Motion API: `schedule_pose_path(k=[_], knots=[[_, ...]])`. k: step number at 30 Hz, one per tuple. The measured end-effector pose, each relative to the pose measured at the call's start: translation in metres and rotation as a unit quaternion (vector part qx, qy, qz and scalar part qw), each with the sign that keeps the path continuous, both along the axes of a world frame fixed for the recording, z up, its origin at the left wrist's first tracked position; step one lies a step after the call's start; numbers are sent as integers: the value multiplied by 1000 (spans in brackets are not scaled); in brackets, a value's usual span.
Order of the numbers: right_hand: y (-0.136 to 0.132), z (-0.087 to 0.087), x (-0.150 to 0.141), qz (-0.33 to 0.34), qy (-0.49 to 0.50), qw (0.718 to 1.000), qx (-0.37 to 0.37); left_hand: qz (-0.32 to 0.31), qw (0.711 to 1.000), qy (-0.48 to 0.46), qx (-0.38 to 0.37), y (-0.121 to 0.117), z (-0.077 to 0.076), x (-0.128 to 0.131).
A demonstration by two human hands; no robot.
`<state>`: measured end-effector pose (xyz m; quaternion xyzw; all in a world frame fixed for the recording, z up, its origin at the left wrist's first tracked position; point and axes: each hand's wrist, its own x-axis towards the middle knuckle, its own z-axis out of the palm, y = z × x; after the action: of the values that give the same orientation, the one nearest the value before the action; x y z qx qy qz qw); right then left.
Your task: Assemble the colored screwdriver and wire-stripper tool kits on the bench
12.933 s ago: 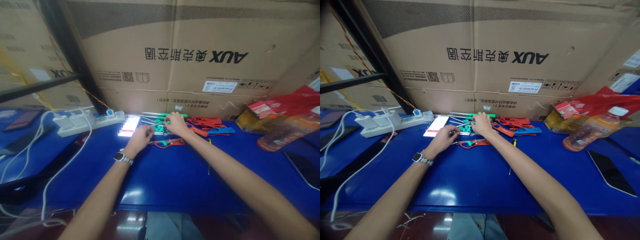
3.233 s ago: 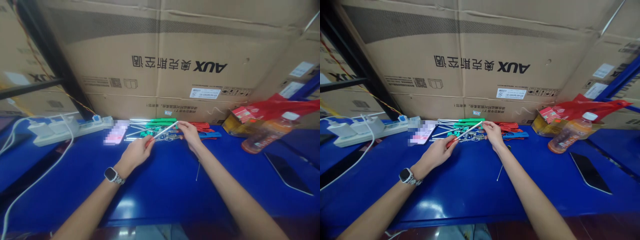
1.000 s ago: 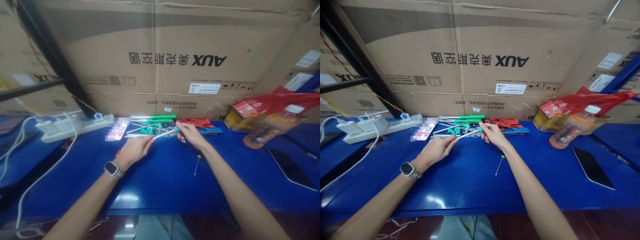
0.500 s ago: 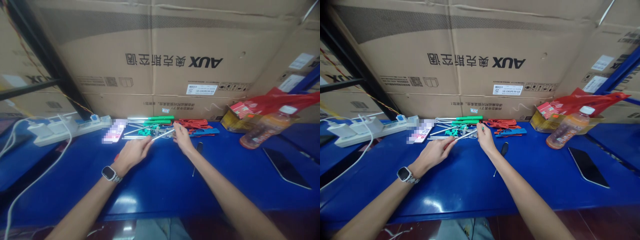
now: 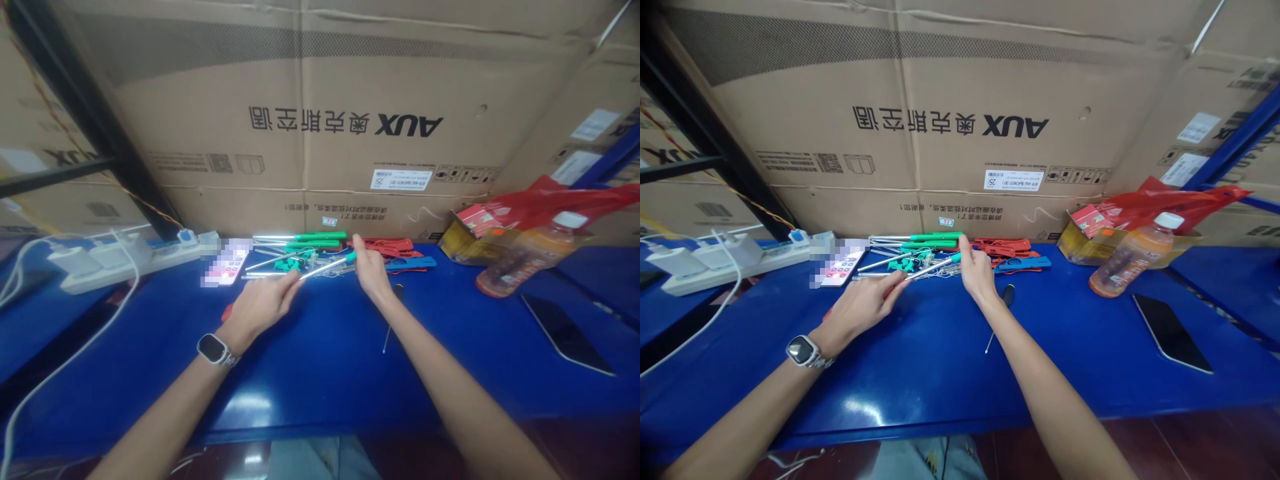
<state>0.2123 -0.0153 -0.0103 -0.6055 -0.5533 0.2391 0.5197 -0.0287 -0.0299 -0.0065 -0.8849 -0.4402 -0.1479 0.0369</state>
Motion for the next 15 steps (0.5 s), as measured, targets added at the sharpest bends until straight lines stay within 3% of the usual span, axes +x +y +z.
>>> schedule_pose_path(k=[3, 6, 11, 15], knots=[[-3, 5, 4, 1, -57, 998, 6, -10, 1000, 7, 0, 0, 0, -1], [-4, 3, 0, 33, -50, 998, 32, -11, 1000, 3, -7, 0, -3, -1], [-1, -8, -11, 65, 70, 994, 61, -17, 999, -5, -27, -1, -3, 3], [-2, -8, -19, 52, 180, 982, 15, 1, 1000, 2, -26, -2, -1, 5]])
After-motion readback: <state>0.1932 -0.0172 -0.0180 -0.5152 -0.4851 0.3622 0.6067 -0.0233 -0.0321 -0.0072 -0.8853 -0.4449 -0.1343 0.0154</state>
